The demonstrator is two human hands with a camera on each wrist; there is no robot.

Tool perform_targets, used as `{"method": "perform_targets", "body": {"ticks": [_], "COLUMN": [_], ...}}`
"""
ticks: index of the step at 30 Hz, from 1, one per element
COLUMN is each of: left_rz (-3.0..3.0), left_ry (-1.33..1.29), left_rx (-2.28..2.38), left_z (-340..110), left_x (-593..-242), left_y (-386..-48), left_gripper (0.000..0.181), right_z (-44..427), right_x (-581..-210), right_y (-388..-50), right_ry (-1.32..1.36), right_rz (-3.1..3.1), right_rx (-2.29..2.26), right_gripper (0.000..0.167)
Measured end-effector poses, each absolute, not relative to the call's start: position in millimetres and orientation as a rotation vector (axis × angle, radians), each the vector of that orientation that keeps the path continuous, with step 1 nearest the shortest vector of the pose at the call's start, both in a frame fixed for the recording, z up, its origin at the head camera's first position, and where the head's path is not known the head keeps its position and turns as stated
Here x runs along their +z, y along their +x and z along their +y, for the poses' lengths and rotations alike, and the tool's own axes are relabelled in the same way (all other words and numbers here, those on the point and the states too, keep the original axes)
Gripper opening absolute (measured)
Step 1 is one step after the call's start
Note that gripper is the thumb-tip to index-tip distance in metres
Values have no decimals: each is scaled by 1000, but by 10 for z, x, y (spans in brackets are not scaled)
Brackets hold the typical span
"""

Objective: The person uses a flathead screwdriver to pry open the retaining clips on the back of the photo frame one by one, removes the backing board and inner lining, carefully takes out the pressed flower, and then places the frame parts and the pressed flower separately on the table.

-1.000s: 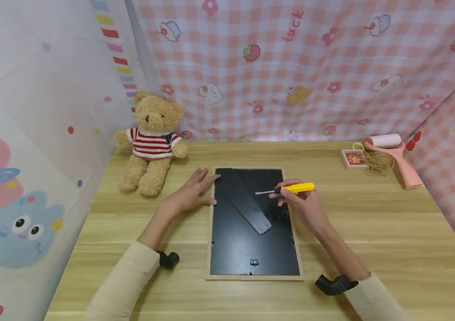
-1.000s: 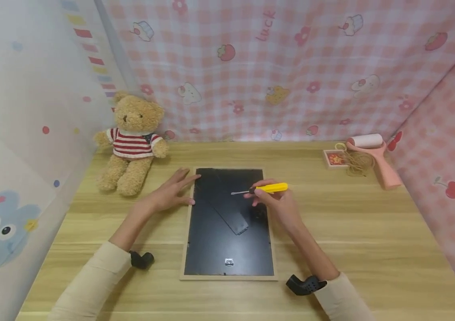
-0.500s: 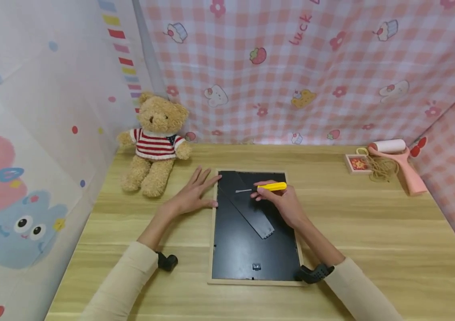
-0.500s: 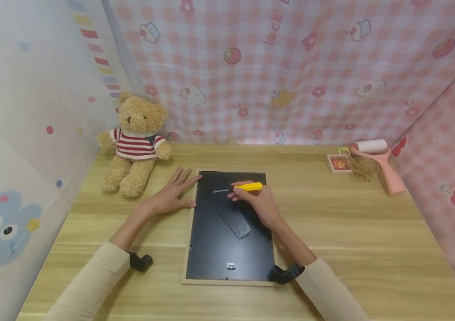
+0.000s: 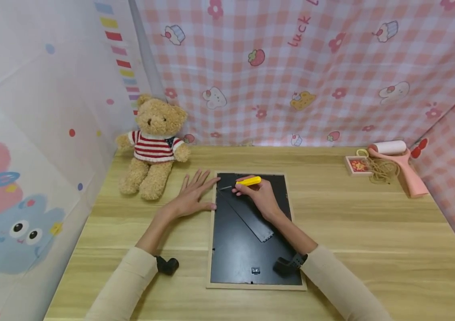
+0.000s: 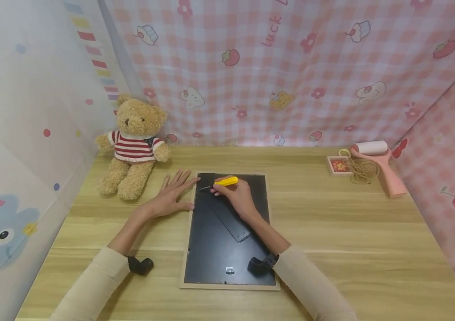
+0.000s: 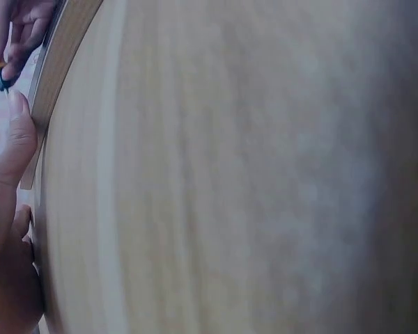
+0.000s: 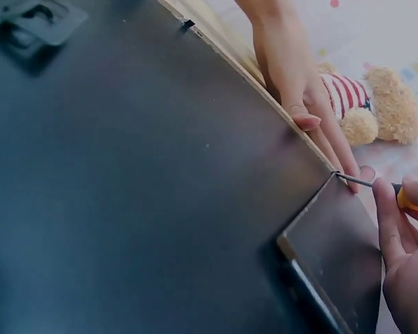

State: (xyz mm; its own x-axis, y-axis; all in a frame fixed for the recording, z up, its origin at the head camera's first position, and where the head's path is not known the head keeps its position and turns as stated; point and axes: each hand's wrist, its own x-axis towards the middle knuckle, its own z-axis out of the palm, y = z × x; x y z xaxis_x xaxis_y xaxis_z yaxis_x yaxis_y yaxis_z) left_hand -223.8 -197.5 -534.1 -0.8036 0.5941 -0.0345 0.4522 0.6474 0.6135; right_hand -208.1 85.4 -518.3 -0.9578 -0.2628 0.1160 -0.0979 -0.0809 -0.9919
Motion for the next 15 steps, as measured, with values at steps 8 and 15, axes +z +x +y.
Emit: {"method": "perform_targets", "body": {"ticks": [8,15], "left_rz": [2650,2648], "left_ry": [873,847], "left_rx": [877,881], "left_z": [-1951,-1945], "left_x": [-5362,-5288], "left_y": [-2244,-2202], "left_gripper": [95,91], "right_z": [802,726], "right_x": [-5150,-5043], "right_y": [-2094,-2159], "right_ry": [-438,-519], "right_rz": [2093,2367], "right_rx": [-2162,-1908], "right_gripper": [29,23]}}
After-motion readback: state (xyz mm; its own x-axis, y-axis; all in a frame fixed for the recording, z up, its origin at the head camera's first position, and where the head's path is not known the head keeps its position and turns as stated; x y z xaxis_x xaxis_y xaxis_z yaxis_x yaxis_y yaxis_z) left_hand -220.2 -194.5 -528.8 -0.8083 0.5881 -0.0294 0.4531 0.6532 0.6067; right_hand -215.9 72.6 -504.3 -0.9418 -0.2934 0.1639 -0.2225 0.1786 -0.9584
